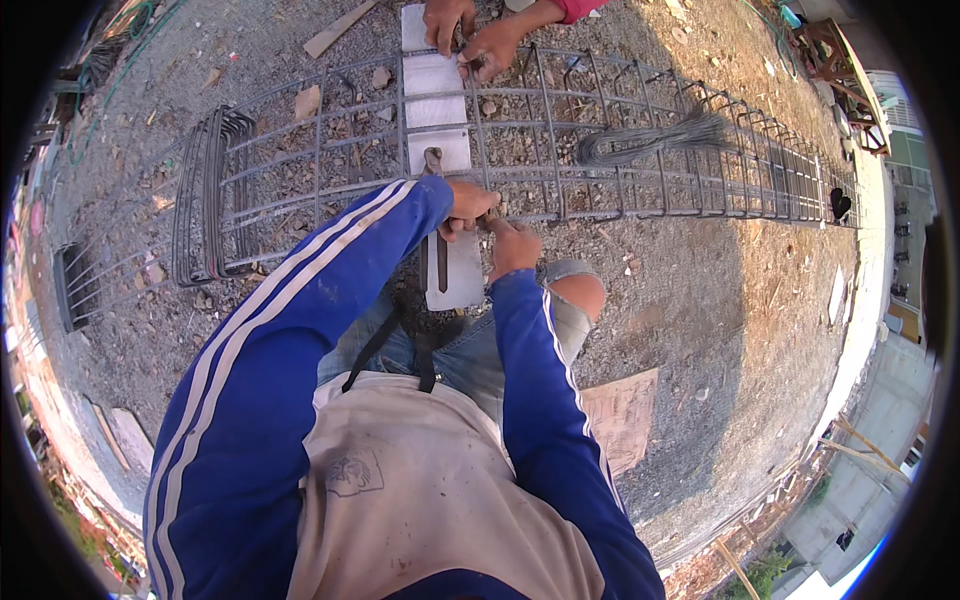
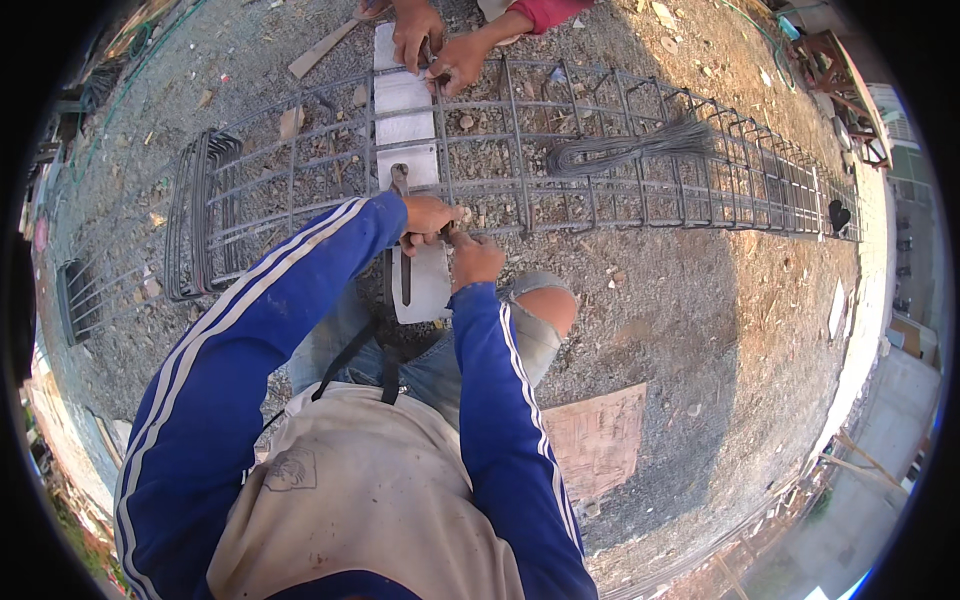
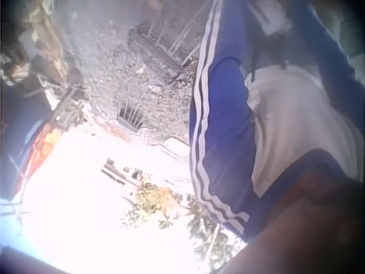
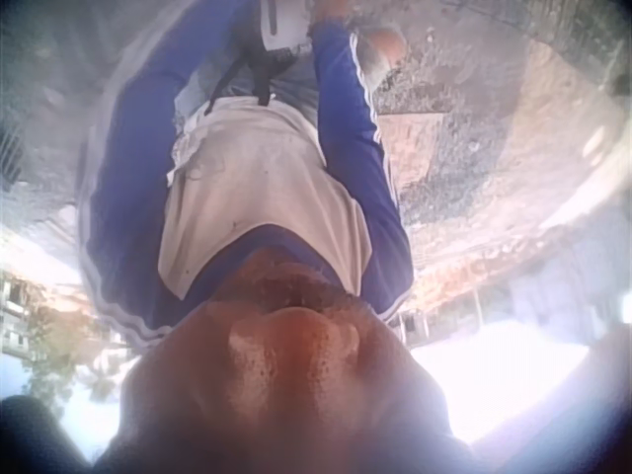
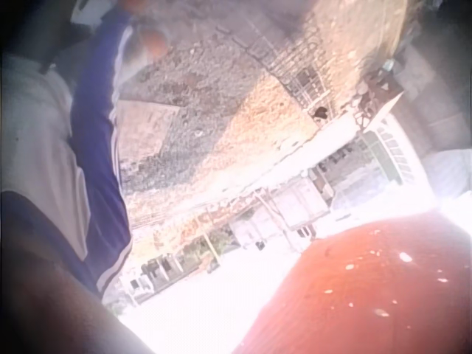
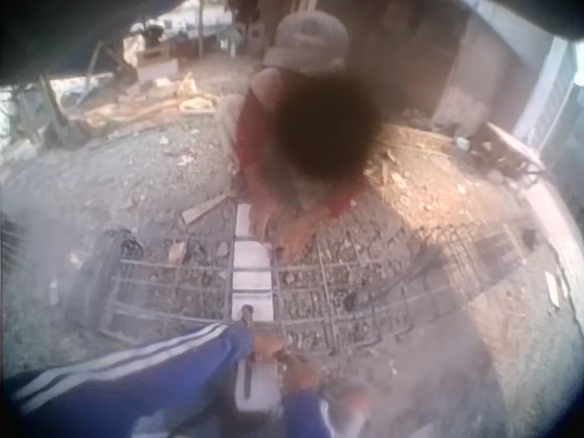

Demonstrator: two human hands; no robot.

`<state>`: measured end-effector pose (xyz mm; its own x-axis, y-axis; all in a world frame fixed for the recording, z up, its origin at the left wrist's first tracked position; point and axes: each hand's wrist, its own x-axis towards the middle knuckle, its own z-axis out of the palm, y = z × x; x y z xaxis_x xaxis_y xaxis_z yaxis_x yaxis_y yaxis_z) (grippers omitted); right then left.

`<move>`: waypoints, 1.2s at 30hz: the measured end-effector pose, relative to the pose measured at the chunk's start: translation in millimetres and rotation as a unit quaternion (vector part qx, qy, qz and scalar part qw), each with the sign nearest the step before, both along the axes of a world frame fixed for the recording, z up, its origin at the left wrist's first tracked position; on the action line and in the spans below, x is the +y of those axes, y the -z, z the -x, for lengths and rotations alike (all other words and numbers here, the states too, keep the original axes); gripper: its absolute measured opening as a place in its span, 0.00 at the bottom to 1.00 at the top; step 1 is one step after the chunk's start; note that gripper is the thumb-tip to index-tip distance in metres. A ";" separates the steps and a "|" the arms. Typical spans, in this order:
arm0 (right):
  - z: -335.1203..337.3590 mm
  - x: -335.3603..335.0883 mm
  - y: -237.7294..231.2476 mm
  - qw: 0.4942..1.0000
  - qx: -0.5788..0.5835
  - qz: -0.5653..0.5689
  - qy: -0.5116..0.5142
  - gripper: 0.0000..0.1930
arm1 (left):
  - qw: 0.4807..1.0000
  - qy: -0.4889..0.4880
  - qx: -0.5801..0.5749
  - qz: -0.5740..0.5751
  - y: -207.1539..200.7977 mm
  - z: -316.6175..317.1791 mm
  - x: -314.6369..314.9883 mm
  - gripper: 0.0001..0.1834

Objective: The person assembles a rebar structure on the ground by positioning steel rods and securing them with thin wire using pliers.

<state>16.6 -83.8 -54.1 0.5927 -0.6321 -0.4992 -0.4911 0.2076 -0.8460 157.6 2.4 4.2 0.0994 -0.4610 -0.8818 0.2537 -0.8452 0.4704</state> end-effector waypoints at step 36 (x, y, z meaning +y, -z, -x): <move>-0.3 56.6 4.2 0.978 0.053 -0.019 0.202 0.11 | 0.995 -0.063 -0.069 0.033 21.6 19.8 4.9 0.30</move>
